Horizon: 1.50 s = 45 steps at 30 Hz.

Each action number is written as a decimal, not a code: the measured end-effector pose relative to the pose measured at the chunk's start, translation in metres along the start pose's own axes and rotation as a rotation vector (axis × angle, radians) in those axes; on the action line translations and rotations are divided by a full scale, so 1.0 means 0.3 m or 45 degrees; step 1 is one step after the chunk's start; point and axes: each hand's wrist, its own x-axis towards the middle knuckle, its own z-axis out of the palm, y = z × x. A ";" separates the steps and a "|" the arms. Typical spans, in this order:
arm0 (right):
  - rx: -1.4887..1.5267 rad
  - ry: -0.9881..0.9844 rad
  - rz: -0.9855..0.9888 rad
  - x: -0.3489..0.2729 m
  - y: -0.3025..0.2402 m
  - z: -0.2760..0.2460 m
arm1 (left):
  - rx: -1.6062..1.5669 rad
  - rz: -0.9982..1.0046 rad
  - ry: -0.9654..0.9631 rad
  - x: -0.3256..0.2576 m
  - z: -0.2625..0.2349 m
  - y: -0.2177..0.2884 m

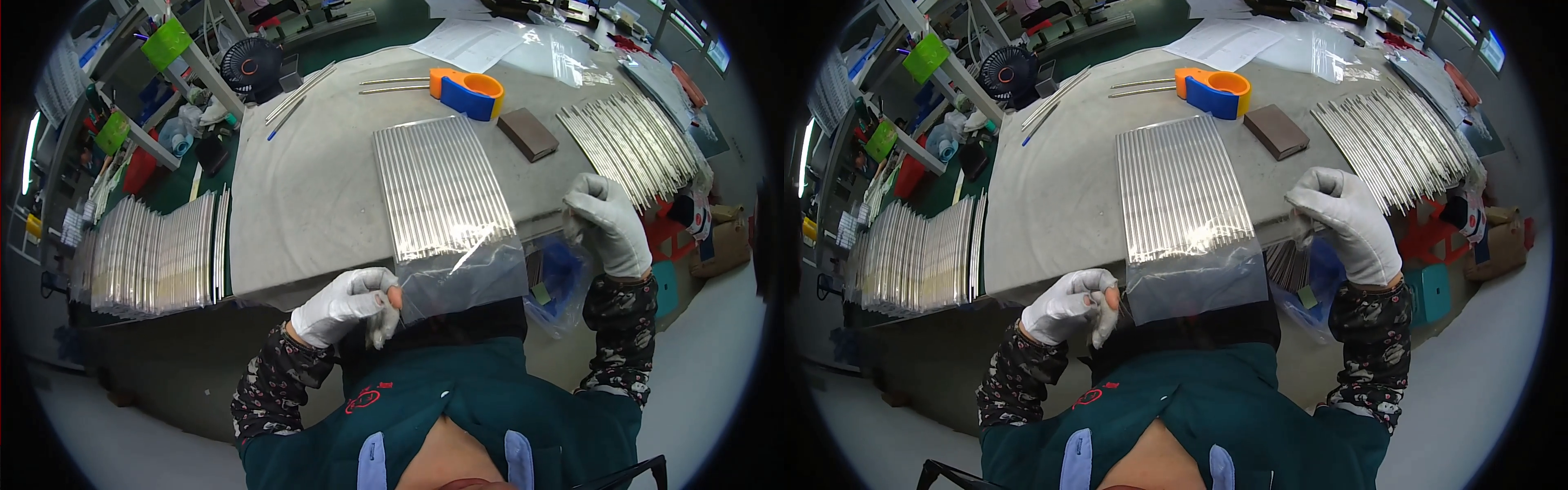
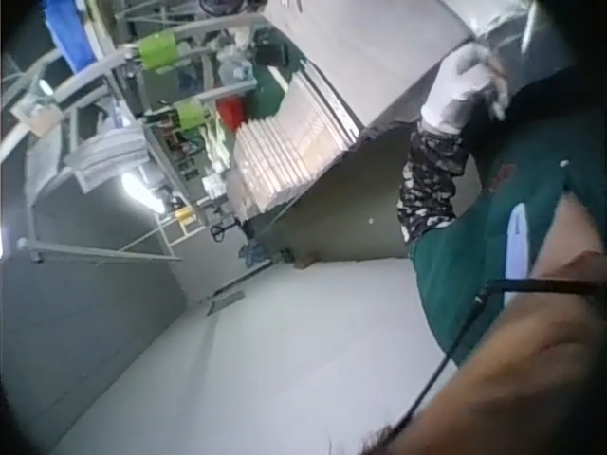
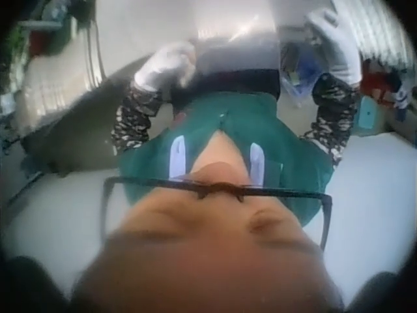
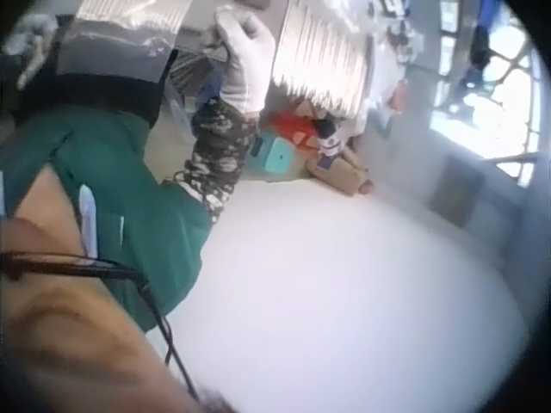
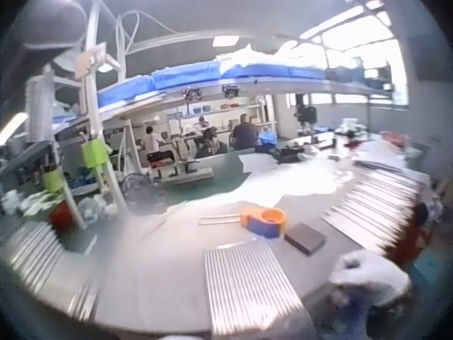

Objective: The worker sands the ends of metallic straws with a sanding block and then packages them into a plastic bag.

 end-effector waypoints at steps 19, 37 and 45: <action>-0.074 0.026 0.376 -0.214 0.303 -0.103 | 0.013 -0.193 0.707 -0.066 -0.012 -0.263; -0.080 0.197 0.441 -0.283 0.343 -0.178 | 0.992 -0.379 0.300 0.270 -0.063 -0.544; -0.052 0.259 0.484 -0.300 0.386 -0.179 | 0.295 -0.690 0.563 0.311 -0.002 -0.518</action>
